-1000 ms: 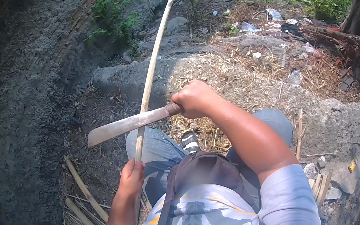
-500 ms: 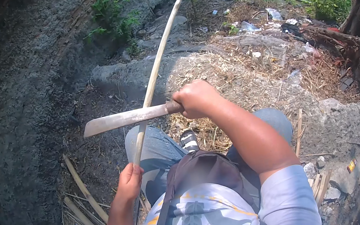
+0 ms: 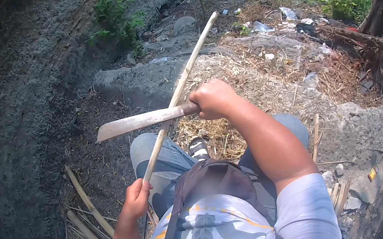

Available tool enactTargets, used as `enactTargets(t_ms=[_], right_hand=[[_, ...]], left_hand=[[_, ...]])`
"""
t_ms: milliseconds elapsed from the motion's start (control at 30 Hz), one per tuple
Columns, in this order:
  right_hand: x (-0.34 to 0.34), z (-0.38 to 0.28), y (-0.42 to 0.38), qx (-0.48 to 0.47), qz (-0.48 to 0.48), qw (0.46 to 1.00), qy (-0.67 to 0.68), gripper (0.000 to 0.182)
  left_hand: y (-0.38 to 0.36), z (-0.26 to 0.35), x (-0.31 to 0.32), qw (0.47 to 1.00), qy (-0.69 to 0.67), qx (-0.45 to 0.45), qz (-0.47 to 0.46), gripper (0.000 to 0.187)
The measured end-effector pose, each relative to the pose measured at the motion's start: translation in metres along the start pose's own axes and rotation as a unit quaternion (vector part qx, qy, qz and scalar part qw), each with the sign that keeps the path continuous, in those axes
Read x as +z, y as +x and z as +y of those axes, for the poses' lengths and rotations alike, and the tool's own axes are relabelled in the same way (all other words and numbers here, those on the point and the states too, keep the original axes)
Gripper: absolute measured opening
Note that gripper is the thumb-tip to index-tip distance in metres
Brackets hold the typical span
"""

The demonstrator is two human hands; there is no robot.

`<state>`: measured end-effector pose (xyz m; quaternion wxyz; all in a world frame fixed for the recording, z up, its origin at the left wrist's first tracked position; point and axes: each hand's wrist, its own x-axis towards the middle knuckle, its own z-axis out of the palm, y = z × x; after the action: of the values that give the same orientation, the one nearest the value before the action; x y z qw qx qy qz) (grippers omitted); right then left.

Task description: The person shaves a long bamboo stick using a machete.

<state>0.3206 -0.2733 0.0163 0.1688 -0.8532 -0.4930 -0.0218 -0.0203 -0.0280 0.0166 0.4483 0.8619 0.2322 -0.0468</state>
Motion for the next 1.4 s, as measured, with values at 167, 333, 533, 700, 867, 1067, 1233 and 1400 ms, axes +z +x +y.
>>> enactTargets(t_ms=[167,333,533,700,867,1067,1233,1400], right_hand=[[-0.005,0.038,0.006,0.234,-0.002,0.966,0.11,0.027],[0.003,0.043,0.001,0.226,0.014,0.972,0.064,0.023],[0.002,0.006,0.007,0.046,-0.053,0.997,-0.005,0.024],[0.006,0.042,0.006,0.104,0.003,0.994,-0.024,0.022],[-0.012,0.082,-0.01,0.386,0.07,0.891,0.228,0.028],[-0.001,0.067,-0.004,0.268,0.078,0.947,0.158,0.026],[-0.001,0.029,-0.001,0.094,0.003,0.995,0.017,0.02],[-0.002,0.058,-0.003,0.202,-0.045,0.977,0.05,0.024]], left_hand=[[-0.018,-0.023,-0.017,1.0,-0.012,-0.012,0.004,0.032],[-0.016,-0.026,-0.017,0.999,-0.014,-0.04,-0.002,0.033],[-0.007,-0.036,-0.012,0.998,-0.046,-0.038,-0.003,0.033],[-0.017,-0.026,-0.025,0.995,-0.076,-0.064,-0.01,0.032],[-0.041,-0.037,-0.041,0.988,-0.137,-0.067,-0.029,0.031],[-0.032,-0.031,-0.034,0.979,-0.18,-0.088,-0.021,0.029],[-0.017,-0.027,-0.022,0.988,-0.144,-0.05,0.039,0.026],[-0.024,-0.022,-0.025,0.996,0.025,-0.006,0.079,0.025]])
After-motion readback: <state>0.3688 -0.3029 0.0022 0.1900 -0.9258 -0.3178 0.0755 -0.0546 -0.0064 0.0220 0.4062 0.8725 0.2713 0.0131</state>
